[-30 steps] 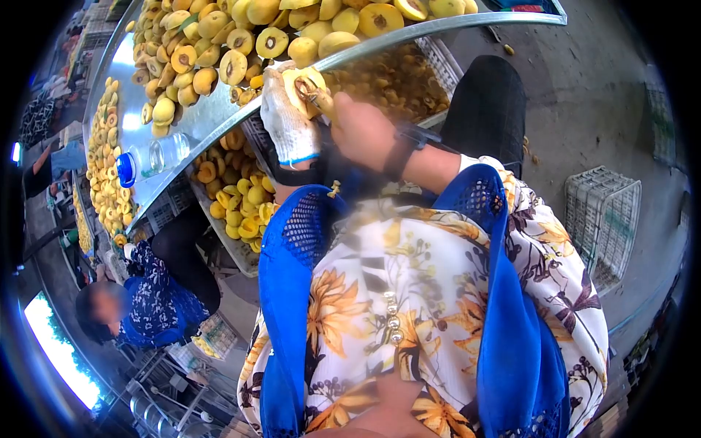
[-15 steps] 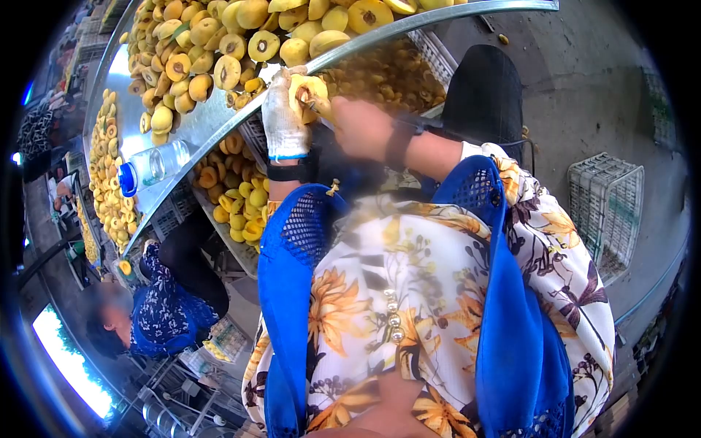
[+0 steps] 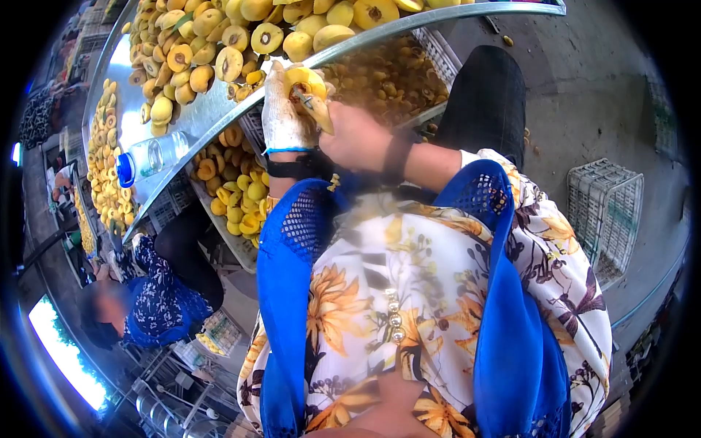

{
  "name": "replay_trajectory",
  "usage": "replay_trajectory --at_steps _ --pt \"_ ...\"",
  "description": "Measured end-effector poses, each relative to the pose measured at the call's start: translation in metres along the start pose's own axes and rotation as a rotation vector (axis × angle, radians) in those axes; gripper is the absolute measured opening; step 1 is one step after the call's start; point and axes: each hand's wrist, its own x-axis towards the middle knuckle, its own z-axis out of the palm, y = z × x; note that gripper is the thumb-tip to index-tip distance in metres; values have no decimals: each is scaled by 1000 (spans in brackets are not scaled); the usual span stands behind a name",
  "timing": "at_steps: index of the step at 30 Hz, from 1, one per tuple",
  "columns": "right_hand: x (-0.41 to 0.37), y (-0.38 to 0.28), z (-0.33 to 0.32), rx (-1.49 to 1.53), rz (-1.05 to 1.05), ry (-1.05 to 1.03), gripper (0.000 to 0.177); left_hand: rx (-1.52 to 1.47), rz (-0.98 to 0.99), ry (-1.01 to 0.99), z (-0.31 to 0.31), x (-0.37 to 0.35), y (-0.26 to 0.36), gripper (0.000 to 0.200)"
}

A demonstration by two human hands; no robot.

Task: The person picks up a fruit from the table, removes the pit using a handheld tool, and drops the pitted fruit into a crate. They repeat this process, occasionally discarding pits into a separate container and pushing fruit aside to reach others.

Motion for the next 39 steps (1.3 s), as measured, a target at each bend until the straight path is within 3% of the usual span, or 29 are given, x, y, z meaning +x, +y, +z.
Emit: replay_trajectory --at_steps 3,6,10,11,15,19,22,23,26,28,34,38,39 --pt "-1 -4 -2 29 39 -33 21 88 -100 -60 -4 5 7 36" --pt "4 2 -2 34 36 -51 23 220 165 71 6 3 3 28" --pt "9 15 4 -94 -4 49 24 428 297 100 6 5 -2 23" --pt "11 17 4 -105 -38 57 20 468 229 72 7 2 4 27" --pt "14 6 -1 -34 -70 -4 14 76 166 -11 -15 10 2 52" --pt "12 3 4 -46 -30 -49 24 -5 201 47 -10 1 -3 47" --pt "9 0 6 54 63 -109 21 94 148 22 -11 -3 1 42" --pt "6 -3 4 160 114 -154 20 33 193 55 -11 0 -2 35" --pt "0 -11 1 424 238 -259 16 310 362 161 -5 -5 -4 29" --pt "-1 -11 -2 522 284 -298 13 267 399 144 -11 2 -12 24" --pt "1 2 1 653 275 -350 11 244 263 135 -22 8 -15 21" --pt "-1 -4 3 700 330 -326 6 526 384 94 -18 5 -12 21" --pt "-1 -4 1 760 326 -354 6 467 381 29 -24 11 -12 22"
